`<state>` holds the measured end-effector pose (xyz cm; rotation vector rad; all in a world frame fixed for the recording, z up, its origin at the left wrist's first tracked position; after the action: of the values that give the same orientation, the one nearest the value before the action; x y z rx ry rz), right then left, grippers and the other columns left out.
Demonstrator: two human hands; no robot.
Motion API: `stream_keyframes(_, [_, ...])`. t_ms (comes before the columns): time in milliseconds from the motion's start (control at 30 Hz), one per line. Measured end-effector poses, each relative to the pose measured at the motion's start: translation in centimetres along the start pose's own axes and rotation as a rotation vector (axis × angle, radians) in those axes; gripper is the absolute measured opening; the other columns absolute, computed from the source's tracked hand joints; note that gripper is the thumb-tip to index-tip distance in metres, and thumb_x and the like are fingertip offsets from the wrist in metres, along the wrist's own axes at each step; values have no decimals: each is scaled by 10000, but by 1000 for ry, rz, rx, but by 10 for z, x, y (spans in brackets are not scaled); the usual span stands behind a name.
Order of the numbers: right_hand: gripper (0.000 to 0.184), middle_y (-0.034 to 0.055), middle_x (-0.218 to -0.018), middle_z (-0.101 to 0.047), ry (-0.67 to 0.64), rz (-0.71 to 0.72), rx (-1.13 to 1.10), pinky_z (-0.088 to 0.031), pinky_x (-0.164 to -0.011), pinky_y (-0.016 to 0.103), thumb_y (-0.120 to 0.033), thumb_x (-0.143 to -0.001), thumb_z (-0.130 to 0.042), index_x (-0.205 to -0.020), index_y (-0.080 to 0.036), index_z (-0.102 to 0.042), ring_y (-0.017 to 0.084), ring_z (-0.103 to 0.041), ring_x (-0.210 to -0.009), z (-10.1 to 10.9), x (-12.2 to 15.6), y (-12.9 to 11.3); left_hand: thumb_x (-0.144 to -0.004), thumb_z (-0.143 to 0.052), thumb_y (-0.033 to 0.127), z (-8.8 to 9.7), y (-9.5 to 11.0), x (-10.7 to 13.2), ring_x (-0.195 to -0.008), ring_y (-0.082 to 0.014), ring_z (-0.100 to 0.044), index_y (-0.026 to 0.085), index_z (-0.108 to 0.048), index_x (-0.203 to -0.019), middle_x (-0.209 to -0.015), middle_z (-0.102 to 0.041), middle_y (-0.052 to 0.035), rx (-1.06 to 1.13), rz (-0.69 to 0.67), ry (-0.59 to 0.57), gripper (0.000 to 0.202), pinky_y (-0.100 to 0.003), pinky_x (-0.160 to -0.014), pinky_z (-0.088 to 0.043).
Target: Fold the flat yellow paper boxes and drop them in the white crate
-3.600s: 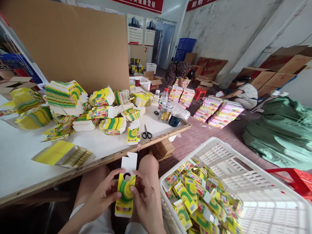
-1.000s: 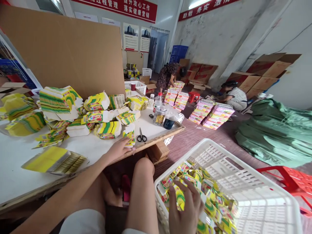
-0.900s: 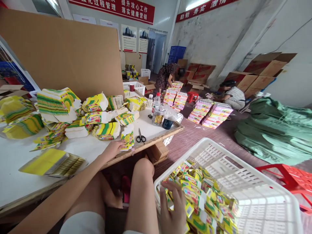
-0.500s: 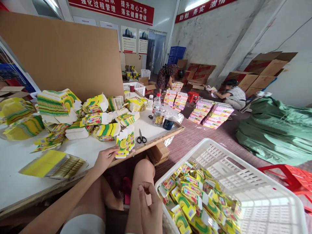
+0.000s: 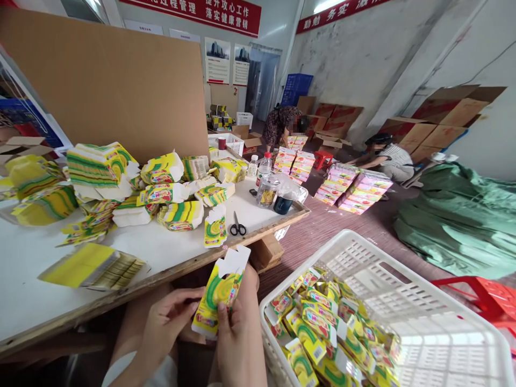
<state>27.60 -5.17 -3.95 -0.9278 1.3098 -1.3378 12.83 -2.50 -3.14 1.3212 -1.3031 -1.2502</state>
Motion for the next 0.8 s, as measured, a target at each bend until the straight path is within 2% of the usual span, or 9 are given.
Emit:
stream_keyframes(67, [433, 73, -884, -776, -50, -69, -166, -611, -641, 405, -625, -897, -549, -1089, -279, -724, 323, -749, -831, -3, 1, -3, -768, -801, 354, 1, 2, 1, -1053, -279, -727, 237, -772, -1046, -1113, -788, -85, 111, 56, 1, 303, -346, -883, -612])
stream_keyframes(167, [454, 92, -901, -776, -78, -166, -374, -602, -628, 381, -636, -833, -634, -1038, -237, -701, 292, -741, -779, -9, 5, -2, -754, -798, 455, 2, 5, -5, -940, -284, -749, 188, -787, -995, -1014, -807, -103, 171, 189, -131, 361, -331, -795, -617])
stream_keyframes(233, [430, 81, -856, -773, -12, -215, -447, -593, -617, 359, -607, -773, -721, -965, -226, -674, 270, -732, -731, -10, 7, 1, -746, -796, 483, 1, 6, -9, -800, -264, -756, 159, -804, -901, -869, -816, -94, 146, 246, -168, 359, -310, -713, -607])
stream_keyframes(300, [404, 48, -760, -757, 89, -275, -497, -579, -609, 323, -568, -712, -798, -845, -221, -639, 233, -711, -665, -7, 8, 4, -715, -826, 467, 1, 6, -10, -725, -243, -746, 150, -810, -852, -789, -810, -78, 151, 264, -138, 346, -289, -679, -591])
stream_keyframes(400, [414, 13, -656, -720, 155, -341, -530, -542, -585, 264, -543, -665, -847, -750, -202, -626, 178, -664, -594, -1, 9, 5, -714, -841, 425, -1, 5, -8, -781, -246, -747, 151, -815, -883, -830, -812, -89, 255, 299, -168, 322, -296, -739, -585])
stream_keyframes(500, [399, 11, -631, -704, 79, -369, -570, -507, -566, 236, -535, -688, -840, -743, -179, -669, 148, -623, -567, -1, 10, 7, -742, -818, 448, -4, 4, -1, -891, -282, -749, 174, -802, -995, -939, -811, -117, 457, 380, -297, 374, -363, -839, -580])
stream_keyframes(600, [350, 9, -645, -708, 29, -381, -622, -488, -552, 224, -494, -726, -831, -727, -178, -683, 127, -595, -543, -6, 14, 15, -727, -810, 502, -6, 2, 7, -941, -316, -748, 190, -795, -1026, -998, -804, -139, 629, 470, -409, 432, -425, -884, -570])
stream_keyframes(700, [304, 33, -718, -741, 16, -358, -598, -517, -599, 250, -468, -776, -799, -772, -179, -707, 153, -635, -609, -10, 16, 22, -741, -803, 488, -7, 0, 8, -964, -325, -744, 189, -788, -1042, -1053, -793, -152, 669, 484, -375, 424, -439, -898, -564])
stream_keyframes(800, [345, 64, -778, -757, -18, -309, -497, -555, -690, 305, -500, -781, -778, -864, -168, -740, 214, -690, -725, -12, 18, 21, -784, -776, 457, -8, -1, 5, -953, -319, -744, 163, -775, -1064, -1040, -792, -168, 613, 472, -302, 406, -422, -877, -571])
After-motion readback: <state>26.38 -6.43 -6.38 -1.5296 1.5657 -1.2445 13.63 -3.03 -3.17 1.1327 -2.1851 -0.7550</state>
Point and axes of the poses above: each hand's wrist, its own x-axis away from the middle knuckle, its own z-axis out of the back of the hand, y = z × x, the point moved 2 cm from there along -x, towards the middle knuckle
